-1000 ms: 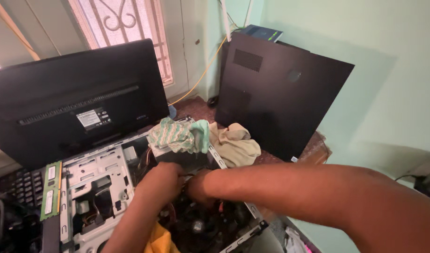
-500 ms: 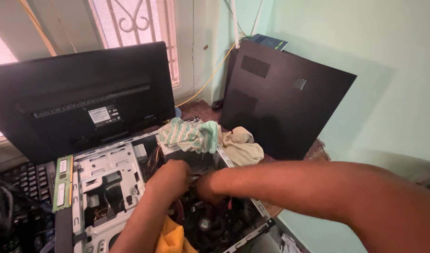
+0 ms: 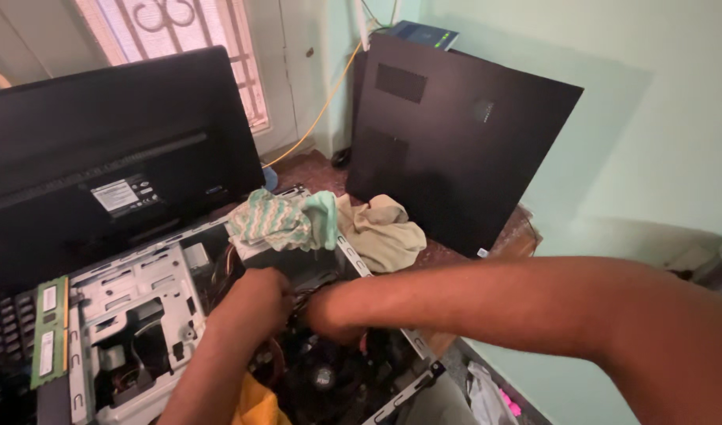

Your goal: The person cleans the interior of an open desktop computer case using a cloth. They then remove a green RAM stick, wipe it thoroughly with the cloth, and place it back into the case. The person also handles and wipes a small black component and some internal cables.

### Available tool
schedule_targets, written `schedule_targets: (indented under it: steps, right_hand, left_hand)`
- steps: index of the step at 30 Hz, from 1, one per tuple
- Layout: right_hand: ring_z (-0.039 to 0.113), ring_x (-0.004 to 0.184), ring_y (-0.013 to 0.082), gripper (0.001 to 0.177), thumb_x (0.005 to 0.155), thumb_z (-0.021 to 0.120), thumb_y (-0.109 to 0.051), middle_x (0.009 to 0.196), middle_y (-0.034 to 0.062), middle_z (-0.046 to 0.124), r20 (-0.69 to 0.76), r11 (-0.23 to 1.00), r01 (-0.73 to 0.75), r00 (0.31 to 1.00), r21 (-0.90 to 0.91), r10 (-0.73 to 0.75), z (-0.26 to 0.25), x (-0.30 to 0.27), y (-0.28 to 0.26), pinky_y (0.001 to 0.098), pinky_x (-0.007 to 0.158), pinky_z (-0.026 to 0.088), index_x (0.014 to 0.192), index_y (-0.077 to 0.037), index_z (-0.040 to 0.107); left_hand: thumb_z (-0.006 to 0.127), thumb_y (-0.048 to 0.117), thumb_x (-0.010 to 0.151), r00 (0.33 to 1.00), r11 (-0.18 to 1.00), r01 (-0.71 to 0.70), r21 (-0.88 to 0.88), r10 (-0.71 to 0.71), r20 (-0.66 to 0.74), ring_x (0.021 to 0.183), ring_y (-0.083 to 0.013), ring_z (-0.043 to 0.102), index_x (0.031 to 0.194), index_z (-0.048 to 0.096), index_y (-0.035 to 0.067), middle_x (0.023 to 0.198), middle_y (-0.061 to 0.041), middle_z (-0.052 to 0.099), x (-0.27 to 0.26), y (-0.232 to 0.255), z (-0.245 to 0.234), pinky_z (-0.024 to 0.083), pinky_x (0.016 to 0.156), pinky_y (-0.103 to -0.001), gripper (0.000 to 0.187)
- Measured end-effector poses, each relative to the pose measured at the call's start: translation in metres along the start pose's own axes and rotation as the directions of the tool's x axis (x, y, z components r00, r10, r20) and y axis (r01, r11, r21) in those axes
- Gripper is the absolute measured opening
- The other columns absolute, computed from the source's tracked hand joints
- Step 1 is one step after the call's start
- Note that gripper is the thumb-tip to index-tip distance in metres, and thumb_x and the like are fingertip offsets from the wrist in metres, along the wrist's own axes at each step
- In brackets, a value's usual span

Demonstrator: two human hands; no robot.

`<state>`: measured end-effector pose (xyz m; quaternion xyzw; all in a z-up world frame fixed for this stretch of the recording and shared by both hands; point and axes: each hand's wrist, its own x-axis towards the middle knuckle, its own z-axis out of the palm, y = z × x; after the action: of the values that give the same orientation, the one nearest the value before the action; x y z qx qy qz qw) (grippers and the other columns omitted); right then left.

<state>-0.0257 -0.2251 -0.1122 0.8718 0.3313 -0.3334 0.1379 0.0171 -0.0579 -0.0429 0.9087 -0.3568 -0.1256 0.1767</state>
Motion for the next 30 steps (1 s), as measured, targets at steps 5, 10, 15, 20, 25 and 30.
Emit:
schedule_targets:
  steps: [5, 10, 15, 20, 25, 30]
  right_hand:
    - [0.073, 0.09, 0.0331, 0.021, 0.069, 0.081, -0.023, 0.093, 0.0124, 0.076, -0.018, 1.0, 0.023, 1.0, -0.009, -0.023, 0.003, 0.006, 0.003, 0.0456, 0.079, 0.059, 0.085, -0.01, 0.078]
    - [0.073, 0.089, 0.0335, 0.019, 0.069, 0.081, -0.022, 0.092, 0.0125, 0.076, -0.031, 0.999, 0.027, 0.999, -0.029, -0.028, 0.0, 0.009, 0.003, 0.0459, 0.078, 0.059, 0.084, -0.01, 0.077]
    - [0.073, 0.088, 0.034, 0.018, 0.069, 0.08, -0.022, 0.09, 0.0127, 0.076, -0.193, 1.0, 0.021, 0.981, 0.009, -0.019, -0.023, -0.034, -0.006, 0.0463, 0.077, 0.06, 0.083, -0.01, 0.077]
    - [0.072, 0.085, 0.0356, 0.013, 0.072, 0.071, -0.014, 0.084, 0.0122, 0.075, -0.567, 0.989, 0.013, 0.82, 0.144, 0.071, -0.047, -0.113, 0.001, 0.048, 0.075, 0.057, 0.082, -0.013, 0.078]
    - [0.071, 0.082, 0.0321, 0.009, 0.074, 0.063, -0.007, 0.08, 0.0098, 0.071, -0.938, 0.82, 0.498, 0.324, 0.282, 0.126, -0.007, -0.143, 0.004, 0.0412, 0.076, 0.057, 0.08, -0.008, 0.07]
    - [0.068, 0.074, 0.0263, 0.004, 0.075, 0.062, -0.003, 0.073, 0.0075, 0.067, -0.879, 0.673, 0.576, 0.202, 0.463, 0.432, 0.01, -0.14, -0.001, 0.036, 0.068, 0.054, 0.073, -0.006, 0.065]
  left_hand:
    - [0.071, 0.019, 0.081, 0.998, 0.999, 0.054, 0.008, -0.054, 0.03, 0.09, -0.0395, 0.072, 0.092, 0.08, 0.01, 0.09, -0.021, 0.074, 0.0, 0.002, 0.0, 0.059, 0.084, -0.046, 0.017]
    - [0.073, 0.021, 0.08, 0.997, 0.997, 0.06, -0.039, -0.057, 0.058, 0.089, -0.037, 0.075, 0.092, 0.08, 0.009, 0.088, -0.02, 0.076, -0.001, 0.003, -0.002, 0.06, 0.084, -0.043, 0.018]
    - [0.071, 0.019, 0.079, 0.999, 1.0, -0.009, 0.014, 0.009, 0.034, 0.093, -0.0378, 0.072, 0.097, 0.08, 0.012, 0.095, -0.018, 0.076, -0.002, 0.014, -0.008, 0.059, 0.085, -0.045, 0.022]
    - [0.076, 0.019, 0.071, 0.981, 0.99, -0.137, 0.017, 0.138, -0.136, 0.108, -0.0362, 0.066, 0.112, 0.07, 0.009, 0.111, -0.015, 0.072, -0.018, 0.042, -0.02, 0.053, 0.091, -0.045, 0.042]
    - [0.085, 0.023, 0.064, 0.815, 0.83, -0.558, 0.023, 0.553, -0.174, 0.114, -0.0381, 0.06, 0.104, 0.068, 0.003, 0.121, -0.018, 0.065, -0.013, 0.062, -0.014, 0.049, 0.095, -0.044, 0.048]
    - [0.085, 0.026, 0.068, 0.875, 0.879, -0.476, -0.029, 0.477, 0.082, 0.107, -0.0357, 0.065, 0.105, 0.069, 0.006, 0.109, -0.013, 0.071, 0.01, 0.061, 0.015, 0.051, 0.091, -0.045, 0.045]
